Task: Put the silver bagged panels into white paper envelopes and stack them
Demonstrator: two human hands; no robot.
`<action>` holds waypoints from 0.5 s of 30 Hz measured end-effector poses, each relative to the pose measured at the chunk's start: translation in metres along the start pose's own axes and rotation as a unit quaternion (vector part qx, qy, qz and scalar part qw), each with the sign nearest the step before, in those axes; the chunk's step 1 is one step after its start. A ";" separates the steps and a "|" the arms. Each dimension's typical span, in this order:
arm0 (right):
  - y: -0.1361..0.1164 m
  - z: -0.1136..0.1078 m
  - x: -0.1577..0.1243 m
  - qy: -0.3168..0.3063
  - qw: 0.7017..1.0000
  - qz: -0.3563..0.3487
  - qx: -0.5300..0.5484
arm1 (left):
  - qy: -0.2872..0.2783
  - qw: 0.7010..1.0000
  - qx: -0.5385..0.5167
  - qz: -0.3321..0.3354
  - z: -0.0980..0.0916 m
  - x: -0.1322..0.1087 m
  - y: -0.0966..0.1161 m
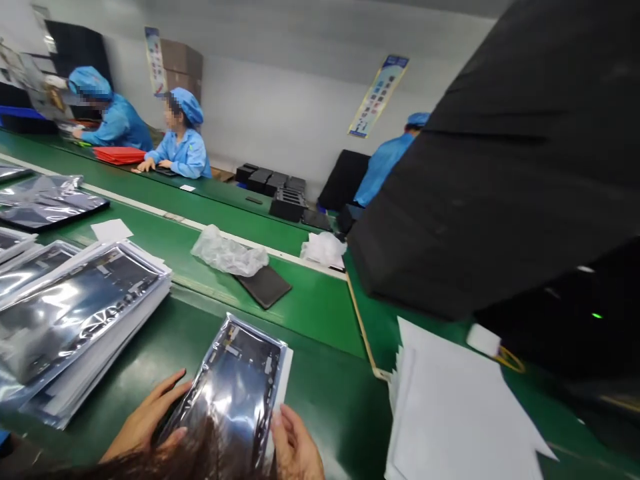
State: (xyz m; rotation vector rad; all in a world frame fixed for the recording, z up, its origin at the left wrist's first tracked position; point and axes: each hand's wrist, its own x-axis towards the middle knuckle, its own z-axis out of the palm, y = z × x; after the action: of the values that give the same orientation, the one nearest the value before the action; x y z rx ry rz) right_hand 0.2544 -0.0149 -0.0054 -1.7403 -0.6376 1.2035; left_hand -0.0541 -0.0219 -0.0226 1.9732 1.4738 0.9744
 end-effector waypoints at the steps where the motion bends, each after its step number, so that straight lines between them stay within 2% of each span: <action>1: -0.002 0.002 0.001 -0.011 1.000 0.004 0.019 | 0.006 1.000 -0.016 -0.009 -0.001 0.002 -0.003; 6: -0.007 0.010 -0.003 -0.007 0.997 -0.029 0.067 | 0.003 0.995 -0.101 -0.005 -0.003 0.008 -0.008; 9: -0.004 0.018 -0.009 -0.053 0.996 -0.015 0.073 | -0.020 0.994 -0.108 -0.004 -0.004 0.007 -0.006; 12: -0.001 0.031 -0.016 -0.102 0.993 -0.035 0.046 | -0.033 0.996 -0.084 -0.006 -0.006 0.007 -0.005; 15: -0.002 0.044 -0.023 -0.098 0.992 -0.062 0.046 | -0.030 0.992 -0.123 -0.017 -0.006 0.008 -0.005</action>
State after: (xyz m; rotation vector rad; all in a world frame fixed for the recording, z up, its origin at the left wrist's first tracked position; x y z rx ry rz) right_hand 0.2056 -0.0157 0.0019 -1.4956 -0.7833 1.3059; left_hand -0.0605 -0.0134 -0.0201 1.7797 1.2849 1.0207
